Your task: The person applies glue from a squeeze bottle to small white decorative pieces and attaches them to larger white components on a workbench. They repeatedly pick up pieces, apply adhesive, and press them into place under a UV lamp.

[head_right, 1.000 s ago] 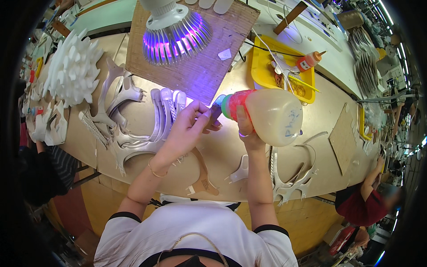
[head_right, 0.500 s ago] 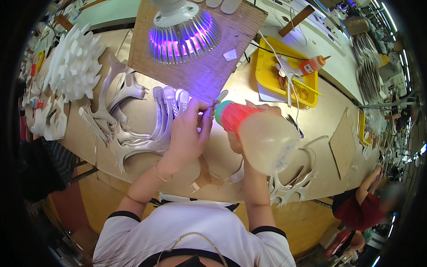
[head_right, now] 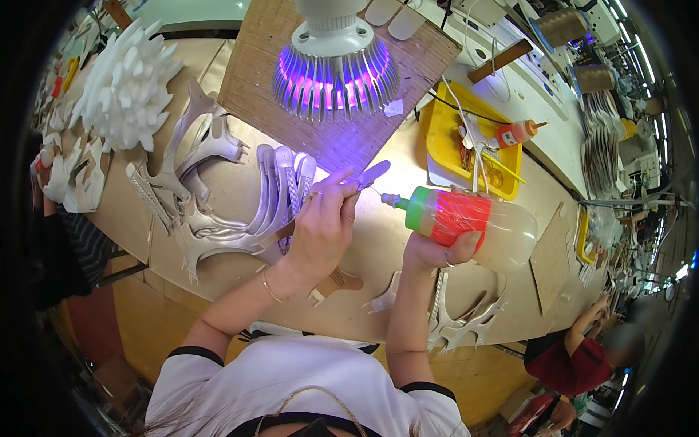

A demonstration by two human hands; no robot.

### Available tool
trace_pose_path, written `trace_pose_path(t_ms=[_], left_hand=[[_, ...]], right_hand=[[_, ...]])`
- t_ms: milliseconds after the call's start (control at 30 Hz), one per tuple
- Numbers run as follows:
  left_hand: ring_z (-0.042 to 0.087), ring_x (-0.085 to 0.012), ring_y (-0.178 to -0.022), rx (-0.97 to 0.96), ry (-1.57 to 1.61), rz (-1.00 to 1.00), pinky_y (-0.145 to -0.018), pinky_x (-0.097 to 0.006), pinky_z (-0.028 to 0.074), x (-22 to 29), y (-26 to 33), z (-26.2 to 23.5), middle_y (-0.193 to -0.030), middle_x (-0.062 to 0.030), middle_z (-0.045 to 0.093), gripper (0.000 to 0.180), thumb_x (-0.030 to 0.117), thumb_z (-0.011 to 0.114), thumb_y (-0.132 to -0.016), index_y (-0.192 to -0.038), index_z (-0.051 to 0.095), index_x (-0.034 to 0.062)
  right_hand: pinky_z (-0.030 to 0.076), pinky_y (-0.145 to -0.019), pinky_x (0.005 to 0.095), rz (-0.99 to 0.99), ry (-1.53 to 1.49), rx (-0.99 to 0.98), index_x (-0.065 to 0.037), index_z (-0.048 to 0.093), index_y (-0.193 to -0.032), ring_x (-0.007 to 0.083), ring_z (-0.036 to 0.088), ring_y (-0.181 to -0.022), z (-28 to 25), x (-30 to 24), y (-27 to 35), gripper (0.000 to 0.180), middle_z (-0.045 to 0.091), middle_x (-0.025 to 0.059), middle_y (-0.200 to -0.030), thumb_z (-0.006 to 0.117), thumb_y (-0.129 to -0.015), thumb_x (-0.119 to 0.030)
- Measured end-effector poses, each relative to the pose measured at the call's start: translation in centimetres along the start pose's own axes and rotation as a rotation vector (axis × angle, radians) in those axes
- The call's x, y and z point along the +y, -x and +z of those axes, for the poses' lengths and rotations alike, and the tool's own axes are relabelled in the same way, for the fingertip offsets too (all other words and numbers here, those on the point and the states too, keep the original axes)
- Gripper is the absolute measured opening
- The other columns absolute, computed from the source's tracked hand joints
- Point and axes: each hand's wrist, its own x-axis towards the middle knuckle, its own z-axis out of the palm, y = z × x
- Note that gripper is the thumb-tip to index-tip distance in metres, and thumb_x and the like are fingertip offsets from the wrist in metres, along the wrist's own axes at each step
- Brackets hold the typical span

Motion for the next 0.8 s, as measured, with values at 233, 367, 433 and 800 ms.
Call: trace_pose_path(t_ms=[233, 367, 433, 800], left_hand=[[0.063, -0.0251, -0.071, -0.113, 0.4, -0.29, -0.06, -0.033, 0.049, -0.2, -0.7, -0.5, -0.096, -0.0181, 0.064, 0.015, -0.002, 0.057, -0.086, -0.1, 0.052, -0.0039], [0.057, -0.0133, -0.06, -0.258, 0.567, -0.499, -0.052, -0.028, 0.043, -0.4, -1.2, -1.2, -0.081, -0.0129, 0.065, 0.01, -0.001, 0.054, -0.088, -0.098, 0.055, -0.0042], [0.055, -0.0103, -0.057, -0.29, 0.612, -0.539, -0.051, -0.026, 0.041, -0.5, -1.6, -1.4, -0.075, -0.0109, 0.064, 0.009, 0.0, 0.054, -0.089, -0.096, 0.056, -0.0045], [0.054, -0.0066, -0.059, -0.315, 0.617, -0.618, -0.05, -0.024, 0.041, -0.4, -2.2, -1.9, -0.073, -0.0087, 0.065, 0.011, 0.005, 0.055, -0.091, -0.094, 0.058, -0.0044]], right_hand=[[0.051, -0.085, 0.0412, -0.145, 0.145, -0.192, -0.001, 0.042, -0.125, 0.0265, 0.056, -0.102, 0.1, 1.2, 1.1, 0.073, 0.052, 0.0123, -0.11, 0.058, -0.077, -0.054], [0.05, -0.084, 0.0381, -0.296, 0.356, -0.309, 0.001, 0.043, -0.12, 0.0255, 0.057, -0.094, 0.2, 1.0, 1.4, 0.086, 0.055, 0.0128, -0.103, 0.065, -0.067, -0.063], [0.049, -0.08, 0.0356, -0.379, 0.468, -0.352, 0.001, 0.047, -0.114, 0.0243, 0.059, -0.087, 0.3, 0.8, 1.4, 0.088, 0.059, 0.0124, -0.098, 0.07, -0.06, -0.064], [0.05, -0.076, 0.0346, -0.622, 0.869, -0.642, 0.004, 0.044, -0.111, 0.0248, 0.055, -0.087, -0.7, -1.0, 0.7, 0.091, 0.052, 0.0144, -0.097, 0.069, -0.061, -0.067]])
